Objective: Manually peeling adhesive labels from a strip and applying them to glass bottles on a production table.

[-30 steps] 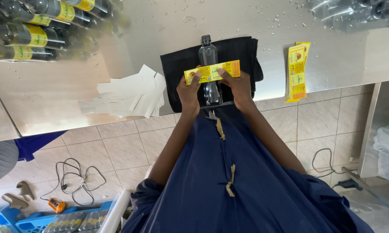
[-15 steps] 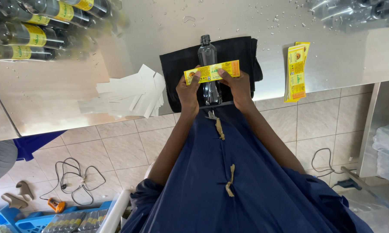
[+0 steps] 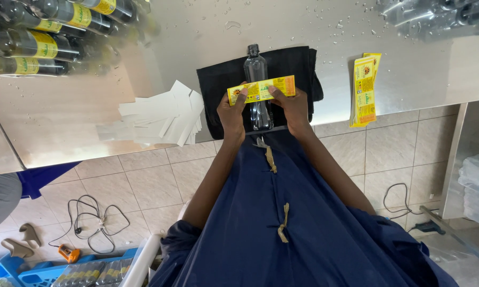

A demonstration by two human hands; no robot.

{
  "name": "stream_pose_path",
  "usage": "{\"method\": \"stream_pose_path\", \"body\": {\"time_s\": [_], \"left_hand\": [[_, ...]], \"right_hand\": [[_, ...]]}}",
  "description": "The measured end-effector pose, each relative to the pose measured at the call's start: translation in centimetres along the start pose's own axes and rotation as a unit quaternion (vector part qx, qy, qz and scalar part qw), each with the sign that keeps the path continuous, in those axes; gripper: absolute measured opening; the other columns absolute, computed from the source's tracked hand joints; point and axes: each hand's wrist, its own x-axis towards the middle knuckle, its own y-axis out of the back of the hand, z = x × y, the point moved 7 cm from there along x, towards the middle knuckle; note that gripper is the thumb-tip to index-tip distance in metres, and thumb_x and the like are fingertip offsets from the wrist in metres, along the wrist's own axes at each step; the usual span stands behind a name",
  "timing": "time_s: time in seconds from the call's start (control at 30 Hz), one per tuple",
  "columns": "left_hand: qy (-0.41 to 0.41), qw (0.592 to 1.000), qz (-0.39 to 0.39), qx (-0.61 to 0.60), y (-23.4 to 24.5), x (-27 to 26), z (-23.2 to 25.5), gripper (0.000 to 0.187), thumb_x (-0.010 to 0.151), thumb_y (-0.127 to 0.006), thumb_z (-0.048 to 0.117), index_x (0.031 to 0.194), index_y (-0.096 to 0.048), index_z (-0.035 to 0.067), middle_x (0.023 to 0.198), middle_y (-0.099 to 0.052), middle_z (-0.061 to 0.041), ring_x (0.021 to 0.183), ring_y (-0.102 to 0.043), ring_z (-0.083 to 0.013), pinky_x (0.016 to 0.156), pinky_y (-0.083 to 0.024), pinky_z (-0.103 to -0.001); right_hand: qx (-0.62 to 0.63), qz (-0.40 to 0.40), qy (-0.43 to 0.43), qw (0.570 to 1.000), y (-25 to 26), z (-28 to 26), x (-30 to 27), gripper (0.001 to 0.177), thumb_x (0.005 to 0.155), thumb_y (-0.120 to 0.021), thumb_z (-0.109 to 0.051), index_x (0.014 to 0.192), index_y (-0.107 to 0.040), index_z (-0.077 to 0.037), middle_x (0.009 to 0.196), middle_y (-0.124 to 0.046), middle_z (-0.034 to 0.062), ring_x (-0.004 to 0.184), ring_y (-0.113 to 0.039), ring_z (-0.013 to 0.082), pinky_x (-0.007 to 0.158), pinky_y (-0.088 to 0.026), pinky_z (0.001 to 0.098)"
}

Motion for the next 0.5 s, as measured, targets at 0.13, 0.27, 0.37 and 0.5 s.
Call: {"method": "stream_pose_path", "body": {"time_s": [0.13,0.27,0.37,0.5], "left_hand": [[-0.01,0.999,0.009,0.033,-0.2,-0.1,0.5,0.032,0.094,-0.092,0.028,0.111,-0.077,0.006,0.111,-0.08,-0.015,0.099,-0.077,-0.0159,0.094,-0.063,-0.031],[-0.023,0.997,0.024,0.07,-0.1,0.3,-0.6,0.032,0.093,-0.093,0.032,0.108,-0.078,0.007,0.104,-0.08,-0.01,0.095,-0.076,-0.0129,0.09,-0.063,-0.03],[-0.017,0.996,0.039,0.08,-0.5,0.4,-0.7,0.033,0.092,-0.094,0.031,0.109,-0.08,0.007,0.101,-0.078,-0.01,0.094,-0.074,-0.014,0.085,-0.063,-0.032],[-0.012,0.996,0.049,0.078,0.5,2.1,-3.9,0.036,0.091,-0.094,0.029,0.113,-0.079,0.005,0.101,-0.075,-0.008,0.095,-0.073,-0.0164,0.083,-0.064,-0.035]], "right_hand": [[-0.018,0.004,0.009,1.0,0.3,0.1,0.2,0.036,0.093,-0.096,-0.032,0.107,-0.077,-0.005,0.1,-0.078,0.0166,0.102,-0.079,0.0292,0.091,-0.069,0.0442],[-0.06,0.012,0.023,0.998,0.3,-0.1,0.0,0.036,0.097,-0.093,-0.031,0.108,-0.077,-0.001,0.097,-0.077,0.0192,0.098,-0.079,0.0296,0.085,-0.07,0.0439],[-0.062,0.032,0.017,0.997,0.2,0.4,0.3,0.04,0.096,-0.095,-0.03,0.112,-0.077,0.002,0.097,-0.077,0.0215,0.095,-0.08,0.029,0.081,-0.07,0.043],[-0.057,0.036,0.026,0.997,0.2,1.0,0.4,0.043,0.096,-0.095,-0.032,0.113,-0.077,0.003,0.096,-0.077,0.0195,0.093,-0.08,0.0271,0.082,-0.07,0.0426]]}}
